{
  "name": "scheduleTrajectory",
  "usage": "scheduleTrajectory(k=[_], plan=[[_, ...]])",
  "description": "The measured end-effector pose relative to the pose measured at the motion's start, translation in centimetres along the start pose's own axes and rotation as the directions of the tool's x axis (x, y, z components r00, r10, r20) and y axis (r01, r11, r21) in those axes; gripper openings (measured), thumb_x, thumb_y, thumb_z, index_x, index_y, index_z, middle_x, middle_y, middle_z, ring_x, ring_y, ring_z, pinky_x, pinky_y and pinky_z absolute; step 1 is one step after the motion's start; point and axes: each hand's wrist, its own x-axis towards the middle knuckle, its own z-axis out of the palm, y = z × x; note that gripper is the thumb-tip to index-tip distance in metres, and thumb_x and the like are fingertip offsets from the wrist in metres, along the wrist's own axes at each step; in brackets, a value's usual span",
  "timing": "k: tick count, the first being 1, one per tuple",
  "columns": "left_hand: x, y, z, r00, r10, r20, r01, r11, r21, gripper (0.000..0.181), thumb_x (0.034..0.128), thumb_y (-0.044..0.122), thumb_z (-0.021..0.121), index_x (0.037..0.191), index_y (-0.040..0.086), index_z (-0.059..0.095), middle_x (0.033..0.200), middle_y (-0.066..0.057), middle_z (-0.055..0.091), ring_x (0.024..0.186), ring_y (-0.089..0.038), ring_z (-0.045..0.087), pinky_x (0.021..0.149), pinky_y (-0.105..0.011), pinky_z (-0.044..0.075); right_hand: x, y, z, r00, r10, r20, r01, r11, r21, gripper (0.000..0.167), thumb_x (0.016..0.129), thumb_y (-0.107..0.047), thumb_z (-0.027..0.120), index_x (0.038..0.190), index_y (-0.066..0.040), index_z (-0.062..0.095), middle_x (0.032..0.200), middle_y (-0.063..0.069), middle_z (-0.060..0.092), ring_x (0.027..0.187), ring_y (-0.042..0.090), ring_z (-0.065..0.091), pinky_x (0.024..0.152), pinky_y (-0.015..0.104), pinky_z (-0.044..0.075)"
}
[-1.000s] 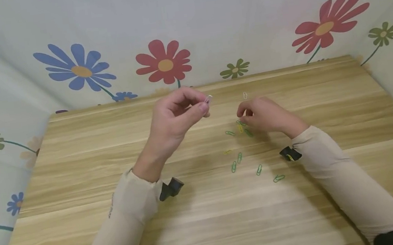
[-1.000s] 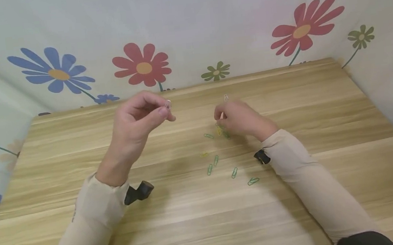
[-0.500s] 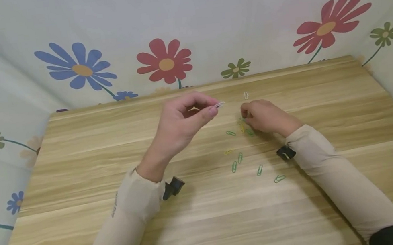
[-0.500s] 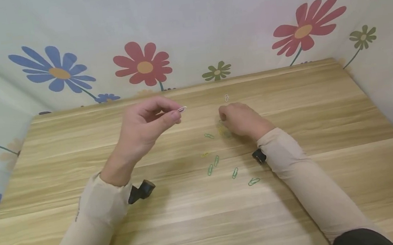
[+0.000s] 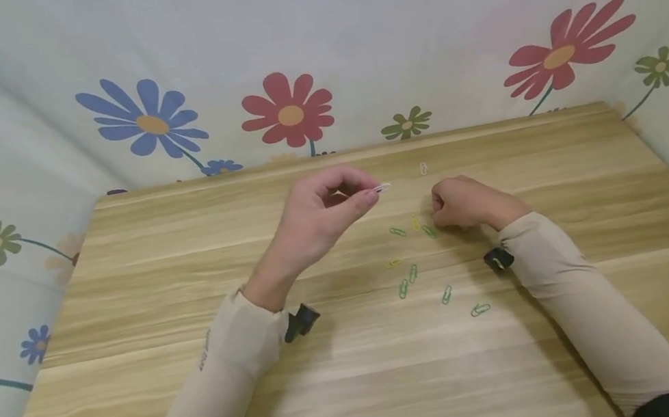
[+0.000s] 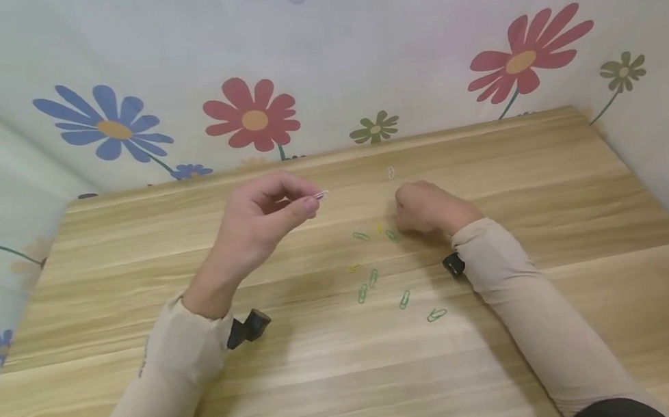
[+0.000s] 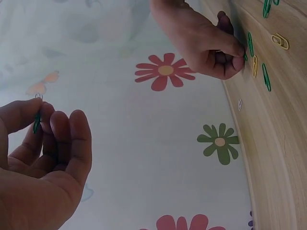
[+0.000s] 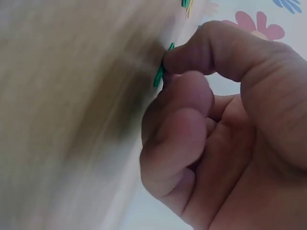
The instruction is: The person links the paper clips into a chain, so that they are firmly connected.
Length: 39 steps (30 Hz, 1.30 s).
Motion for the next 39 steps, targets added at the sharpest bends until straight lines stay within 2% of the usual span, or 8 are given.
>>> scheduleTrajectory(k=[9, 15, 18, 21, 25, 29, 34, 39], plan=[[-0.3, -0.4, 0.4, 1.000, -0.026, 0.006, 0.025, 1.000, 0.017, 0.011, 0.0950, 0.007, 0.069, 0.103, 0.000, 0.071, 0.095, -0.007, 0.069, 0.084, -0.024, 0.062, 0.074, -0.033, 0.053, -0.1, 0.5, 0.3, 0.999, -0.022, 0.044, 0.023, 1.000, -0.003, 0.013, 0.083, -0.008, 0.063, 0.075, -0.008, 0.054, 0.066, 0.003, 0.053, 0.052, 0.015, 0.050, 0.050, 0.028, 0.039], [-0.6, -0.6, 0.3, 0.999, -0.039, -0.023, 0.039, 0.999, 0.016, 0.012, 0.0950, 0.008, 0.068, 0.103, -0.001, 0.071, 0.095, -0.008, 0.069, 0.084, -0.024, 0.061, 0.074, -0.033, 0.053, -0.2, -0.4, -0.2, 0.981, -0.160, -0.106, 0.174, 0.975, 0.140, 0.008, 0.079, -0.002, 0.058, 0.078, -0.008, 0.052, 0.070, 0.003, 0.046, 0.062, 0.017, 0.044, 0.058, 0.031, 0.037], [-0.7, -0.3, 0.2, 0.999, -0.035, -0.032, 0.035, 0.999, 0.016, 0.013, 0.0952, 0.009, 0.068, 0.103, -0.001, 0.071, 0.094, -0.008, 0.069, 0.084, -0.023, 0.062, 0.075, -0.033, 0.054, -1.0, -1.6, -1.1, 0.965, -0.199, -0.169, 0.251, 0.886, 0.391, 0.023, 0.082, 0.002, 0.053, 0.104, -0.003, 0.059, 0.077, 0.010, 0.052, 0.062, 0.021, 0.050, 0.057, 0.032, 0.044], [-0.7, 0.0, 0.3, 0.999, -0.023, -0.031, 0.023, 1.000, 0.021, 0.013, 0.0955, 0.010, 0.068, 0.103, 0.000, 0.072, 0.094, -0.008, 0.069, 0.082, -0.023, 0.061, 0.073, -0.033, 0.052, -2.4, -3.2, -2.1, 0.940, -0.257, -0.226, 0.342, 0.724, 0.599, 0.032, 0.090, 0.004, 0.053, 0.122, 0.003, 0.058, 0.082, 0.018, 0.056, 0.062, 0.024, 0.057, 0.057, 0.033, 0.053], [-0.7, 0.1, 0.2, 0.999, -0.017, -0.034, 0.018, 0.999, 0.035, 0.013, 0.0959, 0.011, 0.068, 0.103, 0.000, 0.072, 0.093, -0.008, 0.069, 0.079, -0.023, 0.058, 0.069, -0.033, 0.049, -4.4, -5.3, -2.8, 0.890, -0.314, -0.330, 0.454, 0.543, 0.706, 0.014, 0.096, 0.002, 0.061, 0.109, 0.007, 0.063, 0.086, 0.020, 0.064, 0.071, 0.026, 0.068, 0.066, 0.037, 0.059], [-0.6, 0.1, 0.3, 0.999, -0.020, -0.042, 0.022, 0.999, 0.049, 0.014, 0.0967, 0.012, 0.067, 0.103, 0.001, 0.072, 0.091, -0.007, 0.068, 0.077, -0.023, 0.057, 0.067, -0.033, 0.048, -6.1, -7.1, -2.9, 0.838, -0.358, -0.412, 0.538, 0.416, 0.733, 0.004, 0.095, 0.009, 0.062, 0.099, 0.008, 0.063, 0.088, 0.023, 0.070, 0.076, 0.029, 0.072, 0.069, 0.041, 0.060], [-0.6, 0.4, 0.7, 0.999, -0.030, -0.035, 0.031, 0.999, 0.026, 0.015, 0.0962, 0.011, 0.068, 0.103, -0.001, 0.072, 0.087, -0.009, 0.066, 0.077, -0.024, 0.057, 0.066, -0.032, 0.047, -7.6, -8.6, -2.5, 0.790, -0.401, -0.464, 0.597, 0.330, 0.731, 0.006, 0.093, 0.017, 0.058, 0.092, 0.011, 0.056, 0.086, 0.025, 0.071, 0.075, 0.031, 0.074, 0.067, 0.044, 0.060], [-0.7, 1.3, 1.0, 0.999, -0.040, 0.000, 0.040, 0.999, 0.001, 0.015, 0.0965, 0.014, 0.068, 0.104, 0.002, 0.073, 0.091, -0.010, 0.068, 0.080, -0.025, 0.060, 0.070, -0.033, 0.050, -8.4, -9.3, -2.3, 0.679, -0.455, -0.577, 0.732, 0.360, 0.578, 0.009, 0.090, 0.021, 0.060, 0.092, 0.012, 0.059, 0.082, 0.022, 0.069, 0.071, 0.027, 0.072, 0.066, 0.039, 0.060]])
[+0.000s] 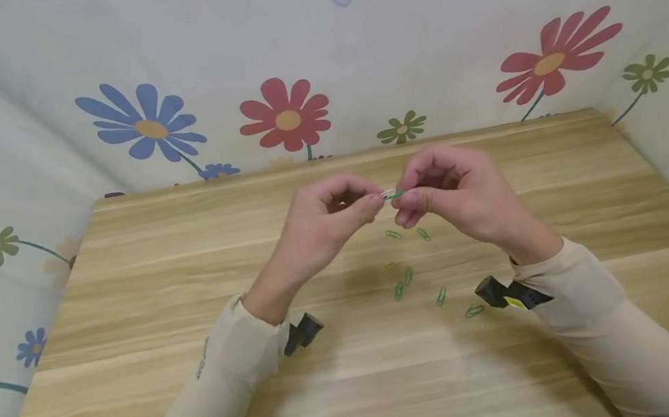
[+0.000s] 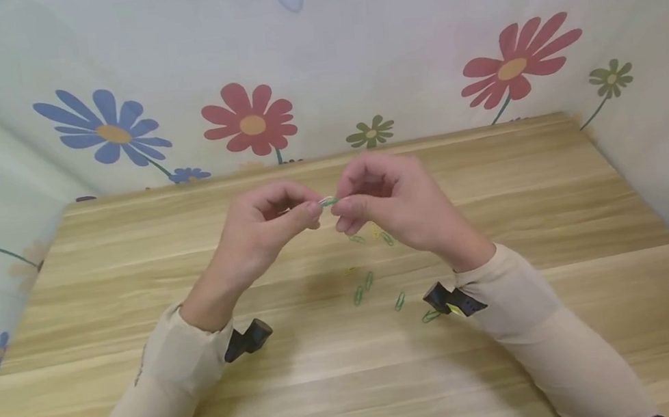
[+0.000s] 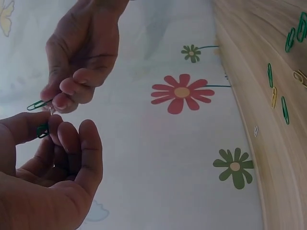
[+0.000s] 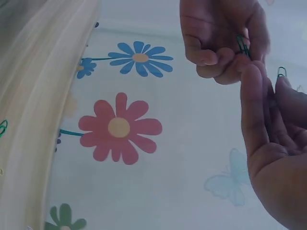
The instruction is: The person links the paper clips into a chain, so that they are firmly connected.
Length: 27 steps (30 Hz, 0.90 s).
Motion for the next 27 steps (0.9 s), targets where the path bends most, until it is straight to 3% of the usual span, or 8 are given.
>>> scheduleTrajectory(k=[5, 9, 20, 24, 27], plan=[[-0.2, 1.0, 0.1, 1.000, 0.003, 0.031, -0.002, 1.000, -0.026, 0.015, 0.0965, 0.013, 0.067, 0.105, 0.003, 0.073, 0.094, -0.006, 0.070, 0.083, -0.025, 0.061, 0.074, -0.035, 0.052, -0.1, -0.5, 0.4, 0.979, -0.203, 0.020, 0.203, 0.959, -0.199, 0.017, 0.085, 0.027, 0.059, 0.093, 0.013, 0.062, 0.082, 0.018, 0.068, 0.072, 0.021, 0.071, 0.066, 0.034, 0.059], [-0.3, 1.4, 0.1, 0.999, 0.000, 0.044, 0.002, 0.999, -0.050, 0.015, 0.0957, 0.011, 0.066, 0.104, 0.000, 0.072, 0.089, -0.010, 0.068, 0.081, -0.029, 0.061, 0.073, -0.037, 0.051, -0.1, -0.6, 0.5, 0.960, -0.278, 0.042, 0.278, 0.919, -0.278, 0.016, 0.084, 0.027, 0.061, 0.093, 0.014, 0.062, 0.083, 0.018, 0.067, 0.072, 0.019, 0.070, 0.066, 0.031, 0.058], [-0.2, 1.3, 0.0, 0.997, -0.043, 0.071, 0.049, 0.995, -0.091, 0.015, 0.0964, 0.009, 0.065, 0.103, -0.004, 0.070, 0.090, -0.011, 0.068, 0.081, -0.030, 0.066, 0.083, -0.043, 0.056, 0.1, -0.6, 0.3, 0.940, -0.338, 0.051, 0.324, 0.834, -0.446, 0.025, 0.077, 0.031, 0.065, 0.090, 0.010, 0.063, 0.080, 0.012, 0.066, 0.070, 0.014, 0.066, 0.067, 0.025, 0.056], [-0.2, 1.3, -0.2, 0.996, -0.054, 0.075, 0.065, 0.987, -0.144, 0.012, 0.0966, 0.005, 0.063, 0.102, -0.005, 0.068, 0.092, -0.015, 0.065, 0.081, -0.033, 0.065, 0.083, -0.045, 0.057, 0.0, -0.9, 0.0, 0.946, -0.321, 0.052, 0.296, 0.786, -0.543, 0.023, 0.079, 0.027, 0.067, 0.089, 0.006, 0.064, 0.080, 0.008, 0.065, 0.070, 0.011, 0.065, 0.068, 0.022, 0.055], [-0.2, 1.3, -0.3, 0.996, -0.051, 0.079, 0.061, 0.988, -0.139, 0.012, 0.0970, 0.004, 0.062, 0.102, -0.005, 0.068, 0.091, -0.015, 0.064, 0.080, -0.033, 0.064, 0.083, -0.044, 0.057, -0.2, -1.4, -0.1, 0.955, -0.293, 0.049, 0.268, 0.778, -0.568, 0.021, 0.081, 0.024, 0.068, 0.089, 0.005, 0.063, 0.081, 0.006, 0.065, 0.071, 0.010, 0.065, 0.068, 0.022, 0.055]])
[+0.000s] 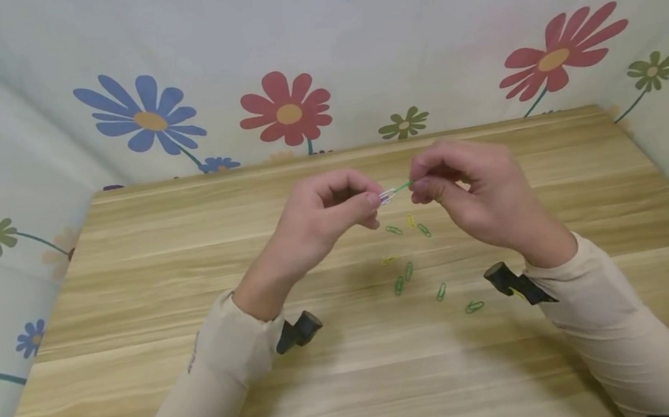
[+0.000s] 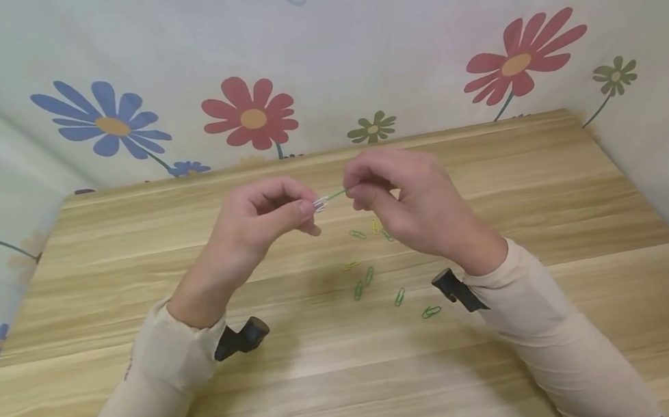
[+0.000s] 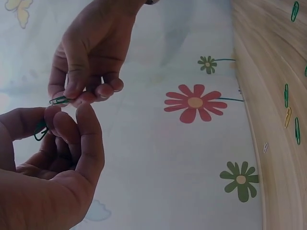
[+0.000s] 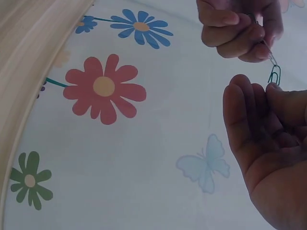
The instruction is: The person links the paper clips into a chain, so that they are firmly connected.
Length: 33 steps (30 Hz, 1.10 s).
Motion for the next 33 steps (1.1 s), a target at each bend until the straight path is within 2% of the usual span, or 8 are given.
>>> scheduleTrajectory(k=[4, 7, 14, 23, 27, 29, 30, 33], plan=[[0.1, -0.4, -0.1, 0.999, -0.019, 0.036, 0.019, 1.000, 0.006, 0.013, 0.0976, 0.005, 0.061, 0.103, -0.005, 0.067, 0.087, -0.015, 0.063, 0.079, -0.032, 0.062, 0.083, -0.043, 0.057, -0.2, -0.7, -0.2, 0.999, 0.041, 0.018, -0.042, 0.999, 0.012, 0.018, 0.083, 0.021, 0.067, 0.092, 0.006, 0.062, 0.082, 0.004, 0.066, 0.071, 0.011, 0.066, 0.068, 0.022, 0.055], [0.3, -0.7, -0.2, 0.994, -0.020, 0.112, 0.021, 1.000, -0.011, 0.017, 0.0992, 0.007, 0.057, 0.108, -0.005, 0.066, 0.086, -0.016, 0.063, 0.081, -0.033, 0.062, 0.084, -0.045, 0.056, -0.3, -1.3, -0.2, 0.998, 0.055, 0.035, -0.056, 0.998, 0.026, 0.016, 0.085, 0.019, 0.067, 0.093, 0.006, 0.062, 0.083, 0.003, 0.066, 0.071, 0.011, 0.065, 0.068, 0.022, 0.055], [0.7, -1.6, 0.0, 0.950, 0.087, 0.299, -0.056, 0.992, -0.110, 0.028, 0.1041, 0.015, 0.047, 0.102, -0.006, 0.066, 0.089, -0.018, 0.062, 0.080, -0.036, 0.060, 0.083, -0.049, 0.054, -0.3, -2.4, -0.3, 0.997, 0.031, 0.072, -0.034, 0.999, 0.032, 0.018, 0.085, 0.018, 0.067, 0.095, 0.003, 0.064, 0.083, 0.001, 0.066, 0.071, 0.010, 0.062, 0.071, 0.021, 0.055], [0.3, -1.8, 0.0, 0.951, 0.139, 0.276, -0.109, 0.987, -0.120, 0.028, 0.1022, 0.020, 0.059, 0.092, -0.005, 0.066, 0.084, -0.017, 0.062, 0.075, -0.030, 0.061, 0.078, -0.041, 0.053, -0.3, -2.4, -0.2, 0.997, 0.024, 0.073, -0.026, 0.999, 0.034, 0.014, 0.086, 0.015, 0.067, 0.095, 0.006, 0.064, 0.083, 0.002, 0.067, 0.070, 0.009, 0.063, 0.070, 0.022, 0.056], [0.3, -1.6, -0.2, 0.969, 0.105, 0.224, -0.093, 0.994, -0.063, 0.023, 0.1037, 0.013, 0.055, 0.094, -0.005, 0.065, 0.081, -0.016, 0.062, 0.076, -0.030, 0.061, 0.079, -0.041, 0.053, -0.3, -1.3, -0.4, 0.985, 0.152, 0.085, -0.153, 0.988, 0.001, 0.016, 0.090, 0.012, 0.066, 0.105, 0.005, 0.067, 0.084, 0.004, 0.067, 0.067, 0.011, 0.065, 0.063, 0.023, 0.054], [0.4, -1.5, -0.4, 0.980, 0.084, 0.179, -0.077, 0.996, -0.046, 0.022, 0.1051, 0.010, 0.052, 0.096, -0.007, 0.063, 0.082, -0.015, 0.061, 0.076, -0.029, 0.061, 0.082, -0.043, 0.055, -0.2, -0.1, -0.5, 0.944, 0.294, 0.149, -0.282, 0.954, -0.097, 0.017, 0.094, 0.004, 0.065, 0.111, 0.001, 0.067, 0.084, 0.003, 0.067, 0.067, 0.013, 0.064, 0.062, 0.026, 0.052], [0.4, -1.4, -0.5, 0.985, 0.078, 0.156, -0.071, 0.996, -0.045, 0.022, 0.1057, 0.010, 0.050, 0.097, -0.007, 0.062, 0.081, -0.015, 0.060, 0.076, -0.029, 0.061, 0.082, -0.044, 0.055, -0.2, 0.7, -0.5, 0.907, 0.373, 0.196, -0.344, 0.924, -0.167, 0.017, 0.097, -0.001, 0.064, 0.113, -0.001, 0.068, 0.085, 0.003, 0.067, 0.068, 0.014, 0.063, 0.062, 0.029, 0.052], [0.3, -1.4, -0.8, 0.990, 0.084, 0.110, -0.077, 0.995, -0.071, 0.021, 0.1062, 0.006, 0.048, 0.099, -0.009, 0.060, 0.080, -0.015, 0.057, 0.073, -0.028, 0.060, 0.081, -0.049, 0.057, -0.4, 3.6, -0.1, 0.735, 0.570, 0.367, -0.439, 0.813, -0.382, 0.016, 0.099, -0.013, 0.064, 0.113, -0.006, 0.068, 0.086, 0.004, 0.066, 0.071, 0.018, 0.059, 0.065, 0.036, 0.048]])
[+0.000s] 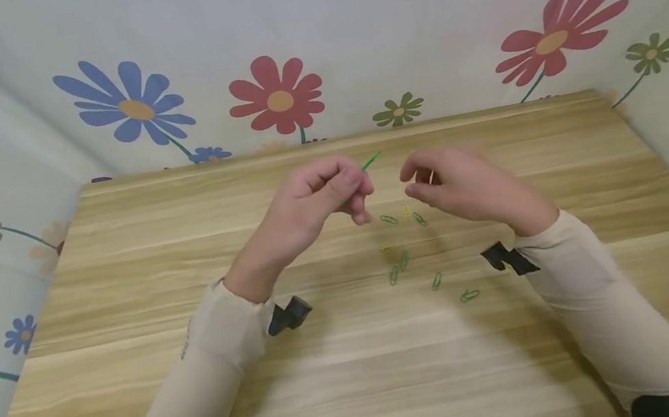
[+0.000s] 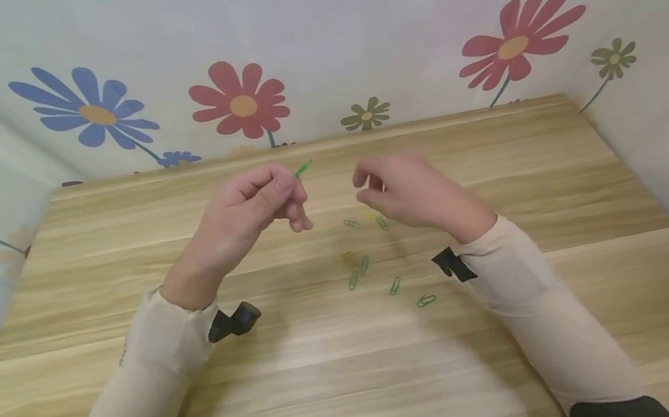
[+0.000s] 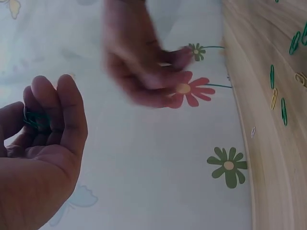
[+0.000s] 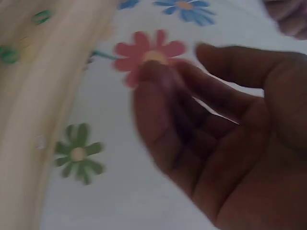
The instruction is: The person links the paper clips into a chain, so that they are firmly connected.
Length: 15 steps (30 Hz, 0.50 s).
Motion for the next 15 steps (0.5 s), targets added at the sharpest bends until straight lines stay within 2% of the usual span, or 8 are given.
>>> scheduleTrajectory(k=[2, 5, 7, 11, 15], plan=[[0.0, 0.1, -0.2, 1.000, 0.021, -0.013, -0.021, 1.000, -0.004, 0.020, 0.1059, 0.004, 0.047, 0.098, -0.008, 0.061, 0.077, -0.015, 0.056, 0.071, -0.027, 0.060, 0.081, -0.049, 0.057, 1.0, 1.7, 0.9, 0.988, 0.074, 0.137, -0.063, 0.995, -0.083, 0.012, 0.098, -0.015, 0.065, 0.105, -0.005, 0.068, 0.087, 0.005, 0.065, 0.073, 0.021, 0.057, 0.068, 0.039, 0.047], [0.1, 0.1, -0.3, 0.998, 0.052, -0.018, -0.052, 0.999, -0.004, 0.020, 0.1052, 0.002, 0.046, 0.098, -0.011, 0.060, 0.075, -0.014, 0.056, 0.068, -0.025, 0.061, 0.079, -0.049, 0.058, 2.1, 3.7, 2.5, 0.960, 0.137, 0.242, -0.100, 0.982, -0.160, 0.010, 0.097, -0.013, 0.067, 0.091, -0.005, 0.065, 0.082, 0.005, 0.062, 0.072, 0.022, 0.054, 0.069, 0.039, 0.045], [0.1, 0.1, -0.3, 0.998, 0.064, -0.023, -0.064, 0.998, -0.002, 0.021, 0.1050, 0.002, 0.046, 0.099, -0.012, 0.059, 0.075, -0.014, 0.056, 0.068, -0.025, 0.061, 0.078, -0.048, 0.058, 2.5, 4.5, 3.6, 0.951, 0.165, 0.263, -0.115, 0.974, -0.195, 0.014, 0.095, -0.013, 0.068, 0.085, -0.006, 0.063, 0.078, 0.004, 0.060, 0.070, 0.022, 0.052, 0.068, 0.038, 0.044], [0.0, 0.1, -0.5, 0.996, 0.073, -0.044, -0.073, 0.997, 0.012, 0.021, 0.1045, 0.003, 0.047, 0.098, -0.011, 0.060, 0.074, -0.016, 0.055, 0.067, -0.027, 0.061, 0.077, -0.047, 0.058, 2.8, 5.0, 4.9, 0.944, 0.195, 0.265, -0.131, 0.962, -0.240, 0.016, 0.094, -0.012, 0.068, 0.080, -0.006, 0.062, 0.074, 0.004, 0.059, 0.069, 0.021, 0.053, 0.067, 0.037, 0.046], [0.0, 0.3, -0.6, 0.995, 0.079, -0.060, -0.078, 0.997, 0.025, 0.021, 0.1038, 0.006, 0.049, 0.098, -0.010, 0.062, 0.074, -0.017, 0.055, 0.066, -0.034, 0.059, 0.076, -0.047, 0.058, 2.9, 5.0, 5.1, 0.933, 0.200, 0.299, -0.135, 0.966, -0.222, 0.013, 0.091, -0.005, 0.063, 0.078, -0.007, 0.060, 0.072, 0.004, 0.057, 0.067, 0.020, 0.051, 0.065, 0.035, 0.043]])
